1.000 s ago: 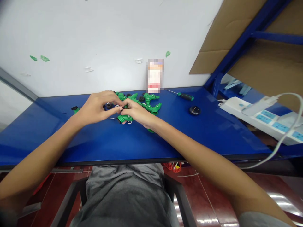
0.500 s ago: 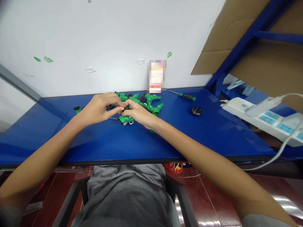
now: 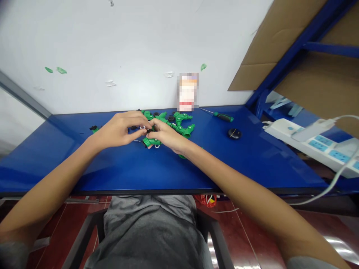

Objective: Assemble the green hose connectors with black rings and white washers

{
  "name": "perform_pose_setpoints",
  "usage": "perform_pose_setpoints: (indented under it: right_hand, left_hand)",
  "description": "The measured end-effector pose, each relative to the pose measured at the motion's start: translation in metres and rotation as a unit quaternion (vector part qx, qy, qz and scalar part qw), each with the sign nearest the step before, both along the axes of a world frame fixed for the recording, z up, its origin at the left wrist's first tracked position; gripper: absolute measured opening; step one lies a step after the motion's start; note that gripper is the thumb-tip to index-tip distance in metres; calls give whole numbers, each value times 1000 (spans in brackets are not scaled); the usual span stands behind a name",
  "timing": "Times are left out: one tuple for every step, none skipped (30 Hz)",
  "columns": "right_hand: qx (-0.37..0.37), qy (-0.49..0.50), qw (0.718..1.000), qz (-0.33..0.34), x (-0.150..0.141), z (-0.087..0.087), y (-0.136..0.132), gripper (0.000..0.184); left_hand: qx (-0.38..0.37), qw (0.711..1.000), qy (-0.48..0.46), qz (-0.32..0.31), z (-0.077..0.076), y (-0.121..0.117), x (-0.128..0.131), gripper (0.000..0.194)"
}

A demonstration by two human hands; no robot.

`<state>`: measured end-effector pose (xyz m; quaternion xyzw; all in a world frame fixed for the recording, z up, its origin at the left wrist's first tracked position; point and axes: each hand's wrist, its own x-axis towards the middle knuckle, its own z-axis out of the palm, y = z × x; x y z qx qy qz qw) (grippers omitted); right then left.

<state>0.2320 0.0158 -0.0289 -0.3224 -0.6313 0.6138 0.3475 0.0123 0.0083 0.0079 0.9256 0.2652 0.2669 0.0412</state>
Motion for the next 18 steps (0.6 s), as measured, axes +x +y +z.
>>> perform_pose_setpoints:
  right_hand:
    - [1, 0, 1000, -4, 0, 1, 0, 23]
    - [2, -1, 1000, -7, 0, 1, 0, 23]
    - [3, -4, 1000, -9, 0, 1, 0, 23]
    - [4, -8, 1000, -10, 0, 1, 0, 23]
    - [6, -12, 1000, -11, 0, 1, 1, 23]
    - [8, -15, 1000, -11, 0, 0, 1, 23]
    - [9, -16, 1000, -11, 0, -1, 1, 23]
    - [10, -16, 1000, -11, -1, -1, 1, 23]
    - [9, -15, 1000, -10, -1, -2, 2, 23]
    - [8, -14, 1000, -9, -1, -3, 2, 23]
    - [7, -14, 1000, -9, -2, -3, 2, 23]
    - [5, -13, 1000, -7, -2, -4, 2, 23]
    - [4, -12, 1000, -7, -2, -4, 3, 23]
    - [2, -10, 1000, -6, -2, -4, 3, 23]
    - [-1, -7, 1000, -5, -2, -4, 3, 24]
    - [-4, -3, 1000, -7, -1, -3, 3, 24]
    - [-8, -1, 1000, -10, -1, -2, 3, 25]
    - [-12, -1, 1000, -16, 0, -1, 3, 26]
  left_hand:
    - [0, 1000, -5, 5, 0, 0, 0, 18]
    - [3, 1000, -6, 11, 1, 0, 0, 18]
    - [8, 1000, -2, 17, 1, 1, 1, 20]
    - [14, 1000, 6, 22, 1, 1, 0, 21]
    - [20, 999, 16, 24, 1, 1, 0, 23]
    - [26, 999, 27, 24, 0, 1, 0, 23]
    - [31, 999, 36, 22, 0, 1, 0, 23]
    - [35, 998, 44, 19, 0, 1, 0, 22]
    - [40, 998, 51, 16, -1, 1, 0, 21]
    - [44, 997, 55, 15, -1, 0, 1, 21]
    - [46, 997, 58, 16, -2, -1, 1, 21]
    - [44, 997, 58, 15, -2, -1, 2, 22]
    - [39, 998, 55, 12, -1, -2, 3, 22]
    - [28, 998, 48, 7, 0, -2, 2, 22]
    - [13, 999, 37, 4, 3, -2, 1, 21]
    - [-2, 1000, 23, 9, 7, -1, -1, 19]
    - [-22, 999, 13, 21, 12, -1, -6, 19]
    - [-42, 998, 7, 46, 17, 0, -11, 20]
